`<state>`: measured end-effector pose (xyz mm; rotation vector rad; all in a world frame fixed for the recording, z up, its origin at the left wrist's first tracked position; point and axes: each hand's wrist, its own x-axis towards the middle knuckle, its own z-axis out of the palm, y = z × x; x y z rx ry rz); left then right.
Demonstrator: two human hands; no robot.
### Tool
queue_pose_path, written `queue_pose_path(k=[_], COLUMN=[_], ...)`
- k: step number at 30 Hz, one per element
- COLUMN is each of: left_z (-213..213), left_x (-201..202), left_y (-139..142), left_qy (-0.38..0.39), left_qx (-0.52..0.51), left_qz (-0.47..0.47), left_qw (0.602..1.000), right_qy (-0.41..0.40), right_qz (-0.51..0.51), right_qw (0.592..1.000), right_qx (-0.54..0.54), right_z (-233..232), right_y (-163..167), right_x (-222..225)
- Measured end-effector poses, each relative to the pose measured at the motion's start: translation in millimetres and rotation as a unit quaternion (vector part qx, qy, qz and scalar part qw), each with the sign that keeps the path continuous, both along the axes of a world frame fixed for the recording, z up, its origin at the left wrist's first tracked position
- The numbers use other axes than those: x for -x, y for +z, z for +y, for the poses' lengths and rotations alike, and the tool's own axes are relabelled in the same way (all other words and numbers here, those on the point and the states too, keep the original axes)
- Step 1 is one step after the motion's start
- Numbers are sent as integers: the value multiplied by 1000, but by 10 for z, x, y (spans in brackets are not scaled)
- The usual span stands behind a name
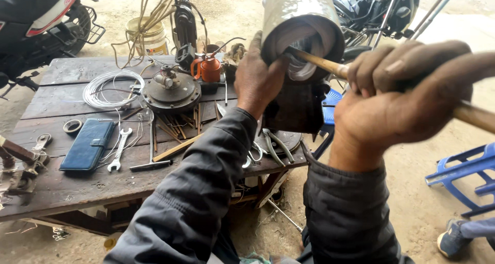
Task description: The person winds white wire onto a cylindrical motor drum mounted on a bench, using a wooden stick to push and guide the wire coils inside the drum. They then cut the wire with scissors, adjust and tighten the wound coil by hand, and finally lift the drum off its mount.
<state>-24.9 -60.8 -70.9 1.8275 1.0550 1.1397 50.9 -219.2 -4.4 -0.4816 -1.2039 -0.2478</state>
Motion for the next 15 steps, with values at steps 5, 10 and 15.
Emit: queue_pose_path(k=[5, 10, 15], left_z=[-50, -49, -21], left_x=[-14, -30, -44], left_y=[-33, -63, -105], left_qy=[-15, -24, -33], left_qx=[-20, -56, -82], left_qz=[-42, -73, -107], left_qw=[999, 996, 990], right_qy=[3, -9, -5], right_qz=[19, 49, 54], right_qw=[998, 996, 996], right_qx=[52, 70, 76], right_z=[-208, -340, -285], right_y=[-162, -392, -409], right_x=[43, -113, -226])
